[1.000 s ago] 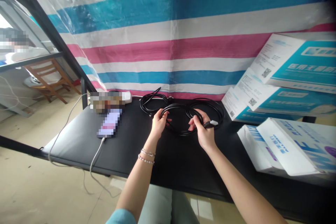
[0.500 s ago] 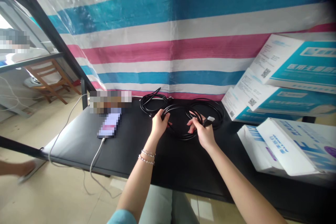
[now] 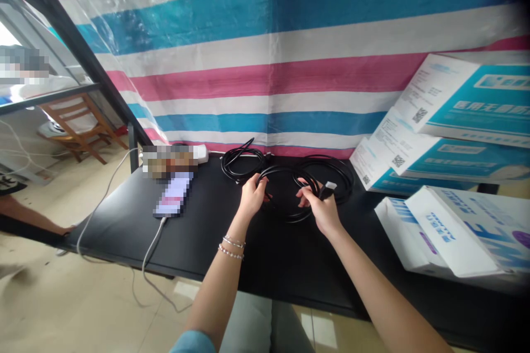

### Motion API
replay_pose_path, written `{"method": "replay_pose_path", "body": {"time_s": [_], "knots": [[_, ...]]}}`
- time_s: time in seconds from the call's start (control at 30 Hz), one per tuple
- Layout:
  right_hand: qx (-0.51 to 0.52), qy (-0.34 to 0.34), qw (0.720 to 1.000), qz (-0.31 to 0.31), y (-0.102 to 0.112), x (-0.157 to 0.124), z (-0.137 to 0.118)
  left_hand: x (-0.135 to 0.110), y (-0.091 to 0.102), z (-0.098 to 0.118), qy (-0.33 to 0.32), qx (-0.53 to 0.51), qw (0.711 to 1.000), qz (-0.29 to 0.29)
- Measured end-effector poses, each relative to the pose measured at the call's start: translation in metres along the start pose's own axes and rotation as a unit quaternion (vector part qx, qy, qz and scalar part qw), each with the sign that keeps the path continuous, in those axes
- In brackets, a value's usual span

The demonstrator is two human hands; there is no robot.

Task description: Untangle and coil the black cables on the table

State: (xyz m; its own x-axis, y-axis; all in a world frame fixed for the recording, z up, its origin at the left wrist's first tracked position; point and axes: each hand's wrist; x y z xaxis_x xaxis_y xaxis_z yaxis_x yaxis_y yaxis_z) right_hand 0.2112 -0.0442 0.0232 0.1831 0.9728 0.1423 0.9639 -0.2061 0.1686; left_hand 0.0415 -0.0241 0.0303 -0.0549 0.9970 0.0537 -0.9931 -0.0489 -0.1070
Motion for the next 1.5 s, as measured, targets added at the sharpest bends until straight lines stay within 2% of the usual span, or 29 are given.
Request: {"method": "replay_pose_path", "body": {"time_s": [0.63,0.93,1.07,1.23,1.37,1.5], "knots": [[0.096,-0.026,0.992,-0.082,-0.002,-0.004,-0.007,0.002,-0.003,-0.006,0.02,-0.04,0.999,0.02],[0.111,-0.04,0.991,-0.061,-0.002,-0.005,-0.01,0.001,-0.005,-0.007,0.022,-0.067,0.997,0.04],[0.126,-0.051,0.988,-0.077,-0.003,-0.007,-0.012,0.001,-0.005,-0.007,0.007,-0.066,0.997,0.048],[0.184,-0.097,0.972,-0.106,-0.003,-0.009,-0.016,0.003,-0.004,-0.008,-0.037,-0.022,0.998,0.039],[0.217,-0.15,0.961,-0.085,-0.002,-0.008,-0.02,0.002,-0.005,-0.008,-0.043,-0.002,0.999,0.029],[0.217,-0.166,0.959,-0.076,-0.002,-0.007,-0.021,-0.001,-0.005,-0.007,-0.047,-0.021,0.998,0.028]]}}
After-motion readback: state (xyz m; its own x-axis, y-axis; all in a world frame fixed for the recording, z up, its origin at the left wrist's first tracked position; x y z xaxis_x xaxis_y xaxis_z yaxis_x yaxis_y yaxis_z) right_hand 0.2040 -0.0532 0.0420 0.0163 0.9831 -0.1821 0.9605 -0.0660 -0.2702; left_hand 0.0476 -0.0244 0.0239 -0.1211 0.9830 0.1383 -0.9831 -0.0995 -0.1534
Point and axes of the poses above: each hand's wrist, its own x-axis towards the middle knuckle, its own y-axis out of the back of the hand, z = x × y, and after that the axes turned 14 degrees about -x, right-handed
